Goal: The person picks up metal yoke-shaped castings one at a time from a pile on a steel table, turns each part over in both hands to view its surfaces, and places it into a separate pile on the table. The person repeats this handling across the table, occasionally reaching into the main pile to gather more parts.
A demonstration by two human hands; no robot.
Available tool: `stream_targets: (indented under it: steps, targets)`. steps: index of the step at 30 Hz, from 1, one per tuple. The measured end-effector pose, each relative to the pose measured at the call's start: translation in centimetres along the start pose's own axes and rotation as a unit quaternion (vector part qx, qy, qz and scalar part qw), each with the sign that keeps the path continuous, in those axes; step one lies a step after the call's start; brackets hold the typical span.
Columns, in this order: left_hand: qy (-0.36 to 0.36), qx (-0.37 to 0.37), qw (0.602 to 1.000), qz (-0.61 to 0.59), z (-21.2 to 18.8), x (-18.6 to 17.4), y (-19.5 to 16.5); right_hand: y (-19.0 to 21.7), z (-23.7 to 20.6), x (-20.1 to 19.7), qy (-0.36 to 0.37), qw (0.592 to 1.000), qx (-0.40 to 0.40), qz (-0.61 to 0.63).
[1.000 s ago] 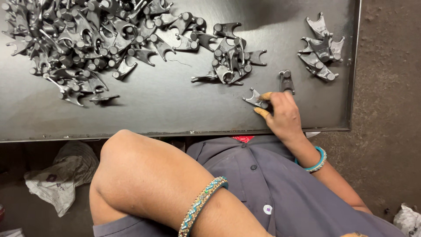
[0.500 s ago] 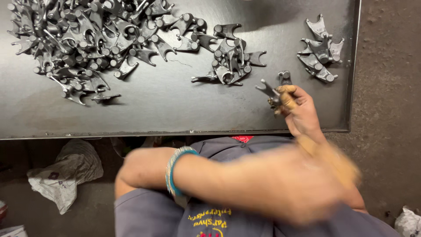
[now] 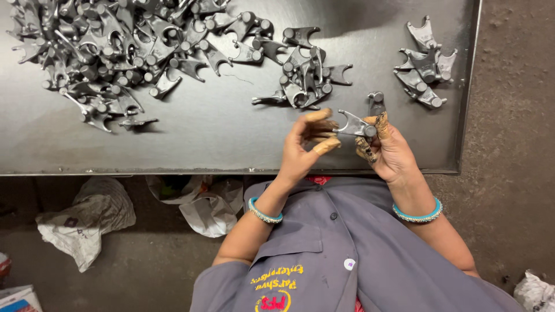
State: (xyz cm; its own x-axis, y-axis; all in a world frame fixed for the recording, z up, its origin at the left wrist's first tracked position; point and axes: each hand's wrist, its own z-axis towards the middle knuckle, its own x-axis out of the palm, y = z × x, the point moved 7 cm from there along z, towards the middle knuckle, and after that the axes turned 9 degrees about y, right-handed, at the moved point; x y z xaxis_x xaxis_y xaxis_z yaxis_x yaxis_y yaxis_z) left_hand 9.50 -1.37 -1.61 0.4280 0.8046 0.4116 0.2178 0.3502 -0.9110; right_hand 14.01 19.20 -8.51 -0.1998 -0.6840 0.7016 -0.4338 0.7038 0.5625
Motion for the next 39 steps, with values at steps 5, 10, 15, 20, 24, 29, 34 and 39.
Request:
stream_targets:
  steps: [5,10,15,20,24,29,34,39]
  targets:
    - [0.021,-0.02,1.0,0.01,0.1,0.6,3.1,-1.2,-0.5,0.1,-0.065,0.996,0.034,-0.043]
    - [0.053,-0.095,0.994,-0.019,0.0,0.4,4.2,-0.3,-1.7,2.2,0.002,0.965,0.04,-0.259]
    - [0.166,-0.247,0.925,0.238,1.7,-0.8,2.2,6.7,-3.2,5.1,-0.119,0.784,-0.142,-0.592]
    - [-0.013,0.035,0.999,-0.039,6.2,-0.3,-5.3,9.7,-2.7,10.3,-0.138,0.541,-0.298,-0.774]
    - [0.029,0.102,0.994,0.037,6.5,1.2,-8.0,8.4,-1.0,10.8,-0.154,0.522,-0.268,-0.795]
    - [-0.019,0.051,0.977,0.204,4.0,0.6,-5.6,8.0,-0.4,9.8,-0.126,0.544,-0.258,-0.788]
    - [-0.056,-0.023,0.982,0.179,1.3,-0.8,-1.3,6.4,0.4,7.0,0.043,0.889,-0.213,-0.404]
    - [-0.03,-0.04,0.988,0.145,-0.1,-1.0,0.0,4.0,0.9,5.5,0.139,0.976,-0.141,-0.093]
